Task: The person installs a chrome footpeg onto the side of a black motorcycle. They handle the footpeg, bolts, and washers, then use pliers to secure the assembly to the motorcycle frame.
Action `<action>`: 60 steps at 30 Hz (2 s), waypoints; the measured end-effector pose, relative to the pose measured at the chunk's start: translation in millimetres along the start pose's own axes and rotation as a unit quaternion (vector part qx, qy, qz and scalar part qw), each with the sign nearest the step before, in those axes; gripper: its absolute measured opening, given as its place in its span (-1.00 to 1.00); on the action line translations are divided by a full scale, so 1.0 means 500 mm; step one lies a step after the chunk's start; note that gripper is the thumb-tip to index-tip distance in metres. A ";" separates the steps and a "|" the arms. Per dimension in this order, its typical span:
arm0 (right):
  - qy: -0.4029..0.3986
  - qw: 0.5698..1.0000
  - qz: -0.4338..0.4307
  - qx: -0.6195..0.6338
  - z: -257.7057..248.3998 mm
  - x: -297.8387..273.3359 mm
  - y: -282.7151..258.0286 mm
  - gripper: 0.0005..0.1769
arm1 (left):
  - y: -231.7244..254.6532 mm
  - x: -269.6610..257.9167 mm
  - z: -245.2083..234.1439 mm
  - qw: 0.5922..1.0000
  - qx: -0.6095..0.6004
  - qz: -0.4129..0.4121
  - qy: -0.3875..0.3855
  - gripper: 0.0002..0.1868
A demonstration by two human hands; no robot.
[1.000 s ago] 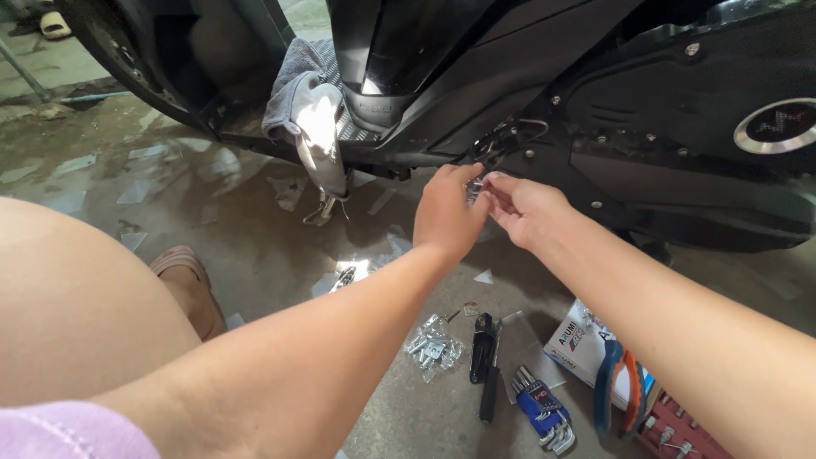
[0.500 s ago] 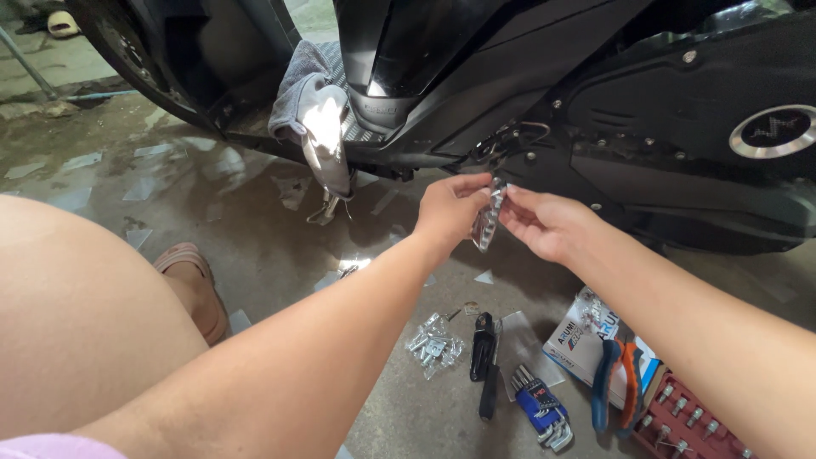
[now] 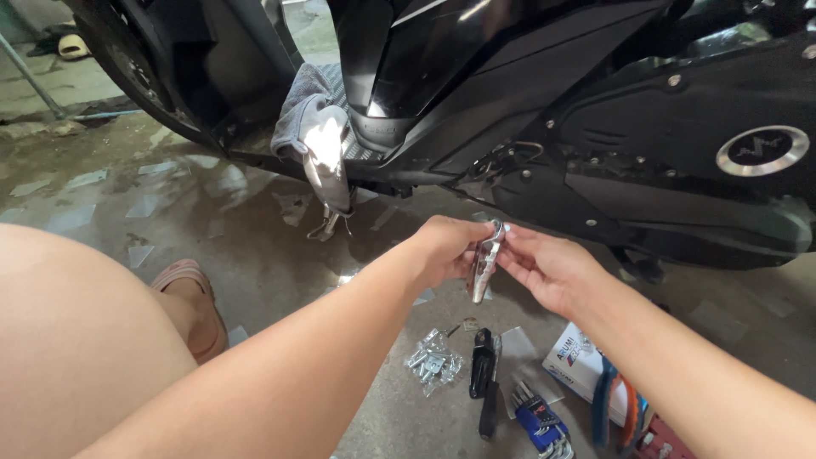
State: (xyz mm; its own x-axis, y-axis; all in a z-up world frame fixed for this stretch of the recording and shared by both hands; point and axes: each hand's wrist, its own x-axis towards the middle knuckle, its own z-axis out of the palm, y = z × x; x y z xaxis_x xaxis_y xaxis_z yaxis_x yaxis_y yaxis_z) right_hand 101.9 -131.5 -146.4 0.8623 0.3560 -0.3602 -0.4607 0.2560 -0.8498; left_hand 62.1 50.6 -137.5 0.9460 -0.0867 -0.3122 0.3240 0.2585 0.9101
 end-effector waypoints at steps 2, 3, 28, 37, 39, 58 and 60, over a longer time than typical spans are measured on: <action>0.015 1.000 -0.007 -0.007 0.003 -0.015 0.001 -0.73 | -0.003 0.000 0.000 1.000 0.008 -0.008 -0.004 -0.73; 0.027 0.999 -0.011 -0.016 0.005 -0.024 0.001 -0.73 | -0.005 -0.002 0.000 1.000 0.013 -0.013 -0.005 -0.74; 0.148 0.976 -0.161 -0.017 0.094 0.066 -0.036 -0.75 | 0.020 0.257 -0.047 0.982 -0.159 -0.068 0.072 -0.77; 0.158 0.969 -0.182 -0.049 0.100 0.064 -0.044 -0.74 | 0.038 0.248 -0.038 0.974 -0.194 -0.068 0.089 -0.77; 0.153 0.969 -0.188 -0.049 0.103 0.064 -0.042 -0.74 | 0.038 0.249 -0.040 0.974 -0.204 -0.049 0.086 -0.76; 0.235 0.953 -0.189 -0.019 0.147 0.065 -0.041 -0.72 | 0.036 0.293 -0.050 0.967 -0.200 -0.071 0.137 -0.72; 0.247 0.951 -0.185 -0.009 0.150 0.063 -0.040 -0.72 | 0.032 0.292 -0.056 0.974 -0.184 -0.055 0.117 -0.73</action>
State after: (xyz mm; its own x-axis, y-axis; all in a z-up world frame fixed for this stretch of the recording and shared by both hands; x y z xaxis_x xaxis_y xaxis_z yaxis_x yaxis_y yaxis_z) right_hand 122.5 -57.7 -111.9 0.9605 -0.2224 -0.1673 -0.1059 0.2642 -0.9587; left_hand 205.1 69.2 -176.2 0.8658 0.0776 -0.4944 0.3595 0.5906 0.7224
